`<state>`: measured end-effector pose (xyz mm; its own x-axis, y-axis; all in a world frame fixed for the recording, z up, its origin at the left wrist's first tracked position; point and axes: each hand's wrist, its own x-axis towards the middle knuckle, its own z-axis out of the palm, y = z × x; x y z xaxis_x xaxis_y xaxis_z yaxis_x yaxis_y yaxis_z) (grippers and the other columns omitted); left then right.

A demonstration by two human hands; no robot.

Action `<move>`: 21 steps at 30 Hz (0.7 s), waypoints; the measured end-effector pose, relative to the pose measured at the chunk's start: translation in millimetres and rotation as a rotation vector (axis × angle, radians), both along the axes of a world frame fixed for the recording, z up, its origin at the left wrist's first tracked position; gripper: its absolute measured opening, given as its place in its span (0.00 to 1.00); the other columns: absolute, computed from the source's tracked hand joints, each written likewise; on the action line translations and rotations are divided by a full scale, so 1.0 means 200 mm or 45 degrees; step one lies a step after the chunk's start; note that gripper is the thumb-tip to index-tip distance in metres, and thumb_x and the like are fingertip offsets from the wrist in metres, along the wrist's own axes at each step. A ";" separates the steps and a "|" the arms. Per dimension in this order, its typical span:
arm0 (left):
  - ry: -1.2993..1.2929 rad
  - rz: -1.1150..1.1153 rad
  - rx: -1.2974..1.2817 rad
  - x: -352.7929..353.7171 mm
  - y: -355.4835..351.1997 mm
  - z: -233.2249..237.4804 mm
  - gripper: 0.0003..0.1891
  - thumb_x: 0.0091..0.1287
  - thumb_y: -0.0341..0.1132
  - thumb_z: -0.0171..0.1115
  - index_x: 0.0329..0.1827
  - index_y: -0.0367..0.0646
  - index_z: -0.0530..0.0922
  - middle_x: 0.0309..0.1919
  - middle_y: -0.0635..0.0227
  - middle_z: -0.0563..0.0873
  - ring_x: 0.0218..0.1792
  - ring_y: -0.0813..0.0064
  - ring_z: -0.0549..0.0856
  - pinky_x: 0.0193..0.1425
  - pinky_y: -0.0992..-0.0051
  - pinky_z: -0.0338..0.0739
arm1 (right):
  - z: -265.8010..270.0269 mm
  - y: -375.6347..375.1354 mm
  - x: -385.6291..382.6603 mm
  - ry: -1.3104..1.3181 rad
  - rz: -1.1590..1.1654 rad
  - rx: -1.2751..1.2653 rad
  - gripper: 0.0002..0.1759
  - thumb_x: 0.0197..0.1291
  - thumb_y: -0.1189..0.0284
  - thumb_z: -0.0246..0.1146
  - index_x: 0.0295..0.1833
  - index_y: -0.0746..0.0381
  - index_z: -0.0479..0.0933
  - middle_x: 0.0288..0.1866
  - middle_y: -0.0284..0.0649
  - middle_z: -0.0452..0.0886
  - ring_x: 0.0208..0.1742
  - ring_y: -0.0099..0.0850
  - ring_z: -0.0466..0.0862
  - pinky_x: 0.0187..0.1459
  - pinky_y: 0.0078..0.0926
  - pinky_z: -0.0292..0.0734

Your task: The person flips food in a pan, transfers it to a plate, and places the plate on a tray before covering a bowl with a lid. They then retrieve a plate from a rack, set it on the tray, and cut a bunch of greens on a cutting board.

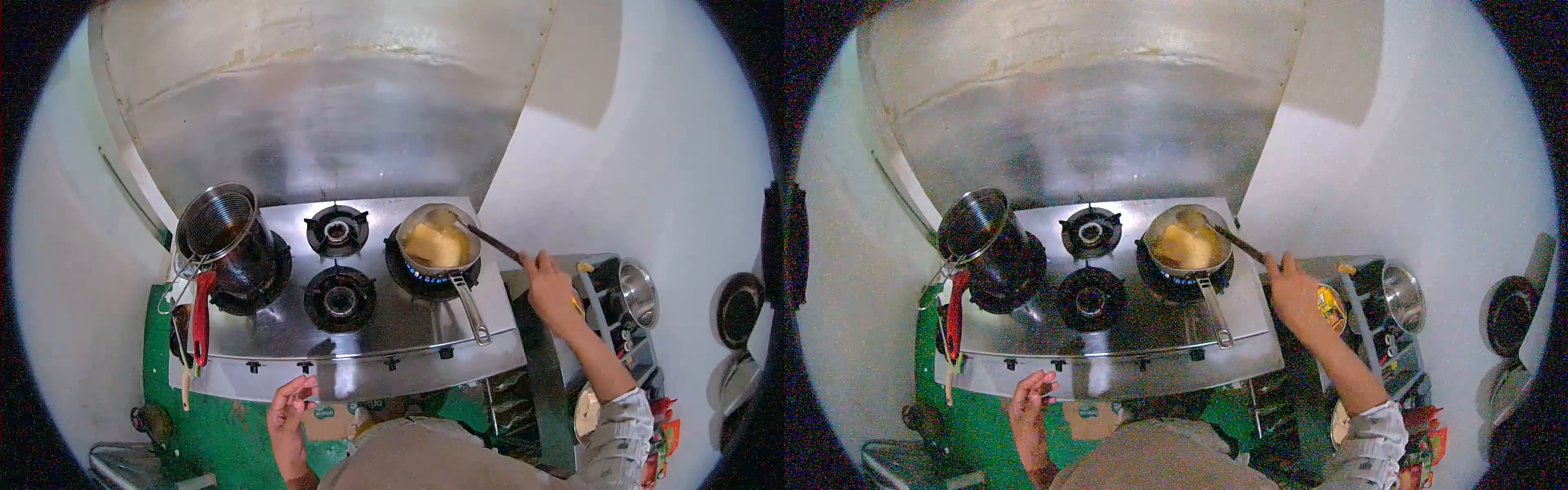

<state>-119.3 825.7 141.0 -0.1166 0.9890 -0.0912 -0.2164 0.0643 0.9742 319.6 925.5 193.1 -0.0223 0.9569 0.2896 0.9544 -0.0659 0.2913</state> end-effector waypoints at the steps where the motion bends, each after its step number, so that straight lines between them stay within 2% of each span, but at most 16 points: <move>1: 0.011 0.001 0.003 0.00 0.00 0.01 0.21 0.65 0.40 0.60 0.58 0.39 0.75 0.53 0.60 0.82 0.51 0.71 0.80 0.52 0.74 0.72 | -0.05 -0.03 0.02 0.000 -0.004 0.002 0.21 0.57 0.75 0.54 0.58 0.58 0.72 0.43 0.47 0.73 0.38 0.43 0.81 0.32 0.40 0.79; 3: 0.023 -0.007 0.008 0.01 0.01 0.02 0.20 0.65 0.40 0.59 0.58 0.39 0.75 0.53 0.60 0.82 0.51 0.71 0.80 0.52 0.74 0.72 | -0.12 -0.08 0.05 0.097 0.166 0.177 0.28 0.49 0.81 0.57 0.60 0.57 0.72 0.39 0.47 0.72 0.35 0.44 0.80 0.30 0.40 0.77; 6: 0.020 -0.040 0.012 0.02 0.03 0.03 0.20 0.66 0.39 0.59 0.58 0.39 0.74 0.53 0.60 0.82 0.51 0.71 0.80 0.52 0.74 0.72 | -0.21 -0.14 0.09 0.096 0.103 0.122 0.31 0.48 0.82 0.57 0.63 0.57 0.70 0.40 0.47 0.72 0.34 0.44 0.80 0.30 0.40 0.77; 12: 0.015 -0.125 0.039 0.05 0.05 0.04 0.21 0.66 0.39 0.59 0.58 0.38 0.74 0.53 0.59 0.82 0.51 0.70 0.80 0.52 0.73 0.73 | -0.27 -0.21 0.12 0.144 0.136 0.290 0.31 0.49 0.82 0.57 0.62 0.57 0.71 0.41 0.45 0.73 0.33 0.44 0.80 0.29 0.39 0.77; 15: 0.066 -0.129 0.050 0.07 0.05 0.04 0.21 0.66 0.40 0.59 0.58 0.37 0.75 0.52 0.58 0.82 0.51 0.70 0.80 0.52 0.73 0.73 | -0.27 -0.25 0.11 0.175 0.032 0.130 0.32 0.51 0.78 0.57 0.66 0.55 0.68 0.43 0.48 0.73 0.37 0.45 0.79 0.34 0.40 0.77; 18: 0.036 -0.140 0.052 0.08 0.05 0.02 0.21 0.65 0.40 0.60 0.58 0.37 0.75 0.52 0.58 0.82 0.51 0.70 0.80 0.52 0.73 0.73 | -0.28 -0.25 0.10 0.182 0.079 0.239 0.30 0.50 0.81 0.57 0.63 0.56 0.71 0.40 0.45 0.74 0.34 0.44 0.81 0.31 0.38 0.77; 21: 0.042 -0.162 0.071 0.09 0.05 0.04 0.21 0.65 0.40 0.60 0.57 0.37 0.75 0.52 0.58 0.82 0.51 0.70 0.80 0.52 0.73 0.73 | -0.32 -0.25 0.11 0.240 0.111 0.292 0.29 0.52 0.81 0.57 0.63 0.56 0.71 0.40 0.45 0.74 0.34 0.44 0.80 0.31 0.39 0.77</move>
